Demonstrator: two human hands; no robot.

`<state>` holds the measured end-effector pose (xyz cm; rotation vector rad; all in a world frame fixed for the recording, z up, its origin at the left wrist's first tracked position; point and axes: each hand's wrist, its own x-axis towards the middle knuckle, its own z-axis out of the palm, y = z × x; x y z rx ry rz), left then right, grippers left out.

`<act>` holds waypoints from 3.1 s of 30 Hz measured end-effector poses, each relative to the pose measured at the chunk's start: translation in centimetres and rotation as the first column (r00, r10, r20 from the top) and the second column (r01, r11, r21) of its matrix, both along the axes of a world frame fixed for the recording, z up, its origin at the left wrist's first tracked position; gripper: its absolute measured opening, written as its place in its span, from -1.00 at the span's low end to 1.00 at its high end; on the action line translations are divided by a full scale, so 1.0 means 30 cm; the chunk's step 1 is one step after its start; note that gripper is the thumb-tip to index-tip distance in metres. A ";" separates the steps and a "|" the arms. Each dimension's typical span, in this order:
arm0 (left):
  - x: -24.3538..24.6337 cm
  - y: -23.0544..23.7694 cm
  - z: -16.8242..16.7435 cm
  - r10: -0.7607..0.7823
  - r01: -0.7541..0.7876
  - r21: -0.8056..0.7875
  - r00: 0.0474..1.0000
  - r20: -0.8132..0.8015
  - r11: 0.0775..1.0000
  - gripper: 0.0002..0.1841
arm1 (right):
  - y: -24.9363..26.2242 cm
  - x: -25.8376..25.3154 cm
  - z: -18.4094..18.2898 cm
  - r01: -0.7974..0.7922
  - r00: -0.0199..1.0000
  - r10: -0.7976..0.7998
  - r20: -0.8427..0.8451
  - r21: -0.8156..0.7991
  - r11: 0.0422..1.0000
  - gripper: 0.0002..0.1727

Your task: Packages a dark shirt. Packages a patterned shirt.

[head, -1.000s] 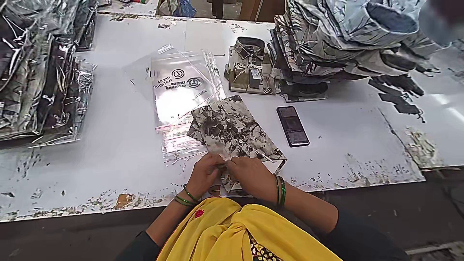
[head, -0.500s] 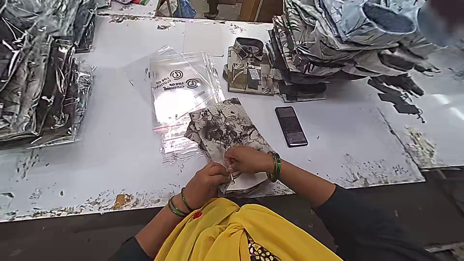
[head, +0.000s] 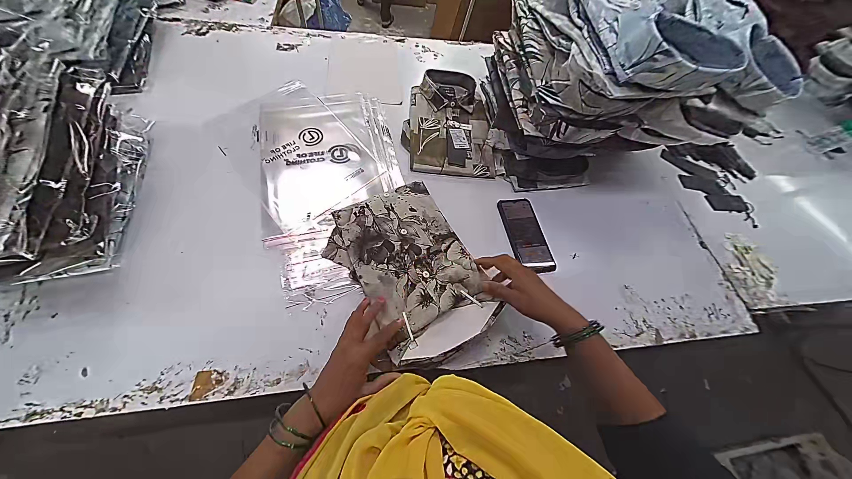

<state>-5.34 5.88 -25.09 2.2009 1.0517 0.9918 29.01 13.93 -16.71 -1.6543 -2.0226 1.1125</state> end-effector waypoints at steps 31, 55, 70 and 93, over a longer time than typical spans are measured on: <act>0.071 0.093 0.140 0.016 0.024 0.149 0.965 -0.262 0.989 -0.72 | -0.046 -0.277 0.037 -0.781 0.624 0.708 0.331 0.283 0.556 -0.80; 0.093 0.146 0.157 0.001 0.001 0.008 0.966 -0.259 1.000 -0.77 | -0.009 -0.314 0.014 -0.905 0.358 0.700 0.618 0.414 0.097 -0.79; 0.069 0.078 0.129 -0.099 0.179 0.341 0.966 -0.240 0.923 -0.72 | 0.015 -0.250 -0.002 -0.853 0.389 0.738 0.551 0.518 0.064 -0.86; 0.181 0.137 0.231 -0.103 0.043 -0.140 0.882 -0.461 0.989 -0.48 | -0.122 -0.188 -0.098 -0.516 0.855 0.378 0.354 0.651 0.558 -0.76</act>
